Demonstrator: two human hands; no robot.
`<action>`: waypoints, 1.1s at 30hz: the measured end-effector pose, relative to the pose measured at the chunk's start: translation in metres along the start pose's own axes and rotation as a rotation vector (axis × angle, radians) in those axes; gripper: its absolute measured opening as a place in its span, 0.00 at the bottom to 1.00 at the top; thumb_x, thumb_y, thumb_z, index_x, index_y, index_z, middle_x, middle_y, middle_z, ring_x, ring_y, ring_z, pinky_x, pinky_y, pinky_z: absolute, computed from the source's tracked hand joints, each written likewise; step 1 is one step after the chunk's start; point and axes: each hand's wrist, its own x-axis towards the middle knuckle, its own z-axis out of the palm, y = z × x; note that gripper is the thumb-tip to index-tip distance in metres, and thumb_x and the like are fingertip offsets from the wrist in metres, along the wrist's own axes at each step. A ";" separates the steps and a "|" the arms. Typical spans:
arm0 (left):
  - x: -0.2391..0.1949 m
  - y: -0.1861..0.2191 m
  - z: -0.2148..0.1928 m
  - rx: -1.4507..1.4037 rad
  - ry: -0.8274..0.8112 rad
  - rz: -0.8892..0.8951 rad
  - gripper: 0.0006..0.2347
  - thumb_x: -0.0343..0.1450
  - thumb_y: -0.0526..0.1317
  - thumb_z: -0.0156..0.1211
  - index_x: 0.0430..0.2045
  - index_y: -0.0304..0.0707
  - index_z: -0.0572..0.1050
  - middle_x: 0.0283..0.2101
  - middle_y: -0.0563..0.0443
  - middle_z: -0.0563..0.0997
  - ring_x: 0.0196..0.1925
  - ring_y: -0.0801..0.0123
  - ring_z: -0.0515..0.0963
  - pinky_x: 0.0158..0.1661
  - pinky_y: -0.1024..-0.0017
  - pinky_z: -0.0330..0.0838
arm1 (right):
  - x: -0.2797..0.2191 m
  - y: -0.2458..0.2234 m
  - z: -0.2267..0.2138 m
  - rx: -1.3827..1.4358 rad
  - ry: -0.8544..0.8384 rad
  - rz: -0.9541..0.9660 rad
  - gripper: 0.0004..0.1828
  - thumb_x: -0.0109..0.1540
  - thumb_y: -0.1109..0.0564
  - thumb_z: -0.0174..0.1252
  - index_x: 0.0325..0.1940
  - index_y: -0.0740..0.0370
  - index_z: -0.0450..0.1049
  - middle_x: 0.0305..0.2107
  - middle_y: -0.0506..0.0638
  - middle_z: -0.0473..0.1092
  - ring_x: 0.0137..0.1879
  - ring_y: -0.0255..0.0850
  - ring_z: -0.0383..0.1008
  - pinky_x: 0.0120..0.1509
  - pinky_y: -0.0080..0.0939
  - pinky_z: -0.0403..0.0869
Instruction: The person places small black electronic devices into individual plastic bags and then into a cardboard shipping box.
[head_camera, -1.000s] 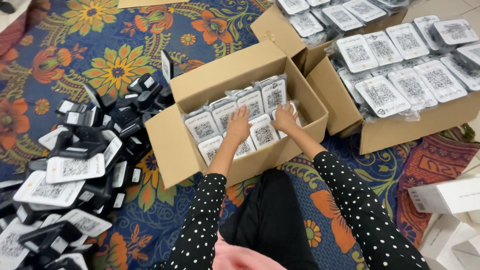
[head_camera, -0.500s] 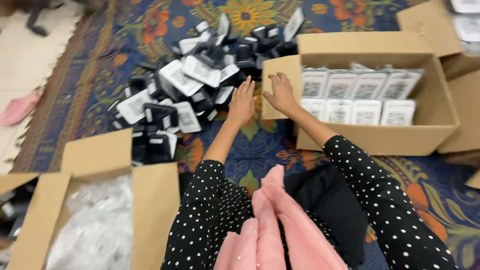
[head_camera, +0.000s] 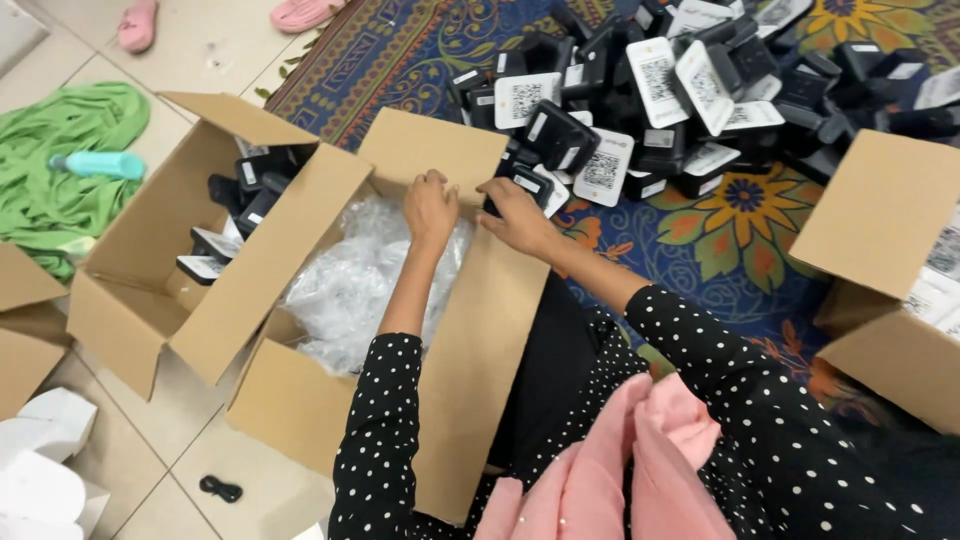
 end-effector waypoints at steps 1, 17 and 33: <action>-0.001 -0.011 -0.009 0.045 -0.123 -0.034 0.09 0.68 0.40 0.64 0.37 0.36 0.79 0.41 0.37 0.81 0.47 0.44 0.80 0.47 0.53 0.73 | 0.004 -0.009 0.013 0.002 -0.036 -0.001 0.27 0.60 0.54 0.66 0.61 0.68 0.69 0.54 0.63 0.69 0.61 0.59 0.70 0.64 0.52 0.70; 0.021 0.066 -0.023 -0.186 -0.450 0.070 0.19 0.76 0.55 0.50 0.39 0.39 0.81 0.37 0.40 0.85 0.44 0.46 0.83 0.44 0.53 0.73 | -0.008 0.036 -0.033 0.576 0.295 0.347 0.10 0.65 0.57 0.66 0.43 0.64 0.74 0.29 0.42 0.73 0.35 0.26 0.70 0.39 0.29 0.68; -0.006 0.277 0.153 -0.892 -0.642 0.306 0.07 0.72 0.39 0.64 0.38 0.34 0.79 0.32 0.51 0.83 0.35 0.75 0.81 0.39 0.75 0.72 | -0.231 0.114 -0.319 0.672 0.902 0.677 0.16 0.71 0.46 0.62 0.34 0.55 0.70 0.25 0.39 0.64 0.30 0.27 0.62 0.36 0.31 0.64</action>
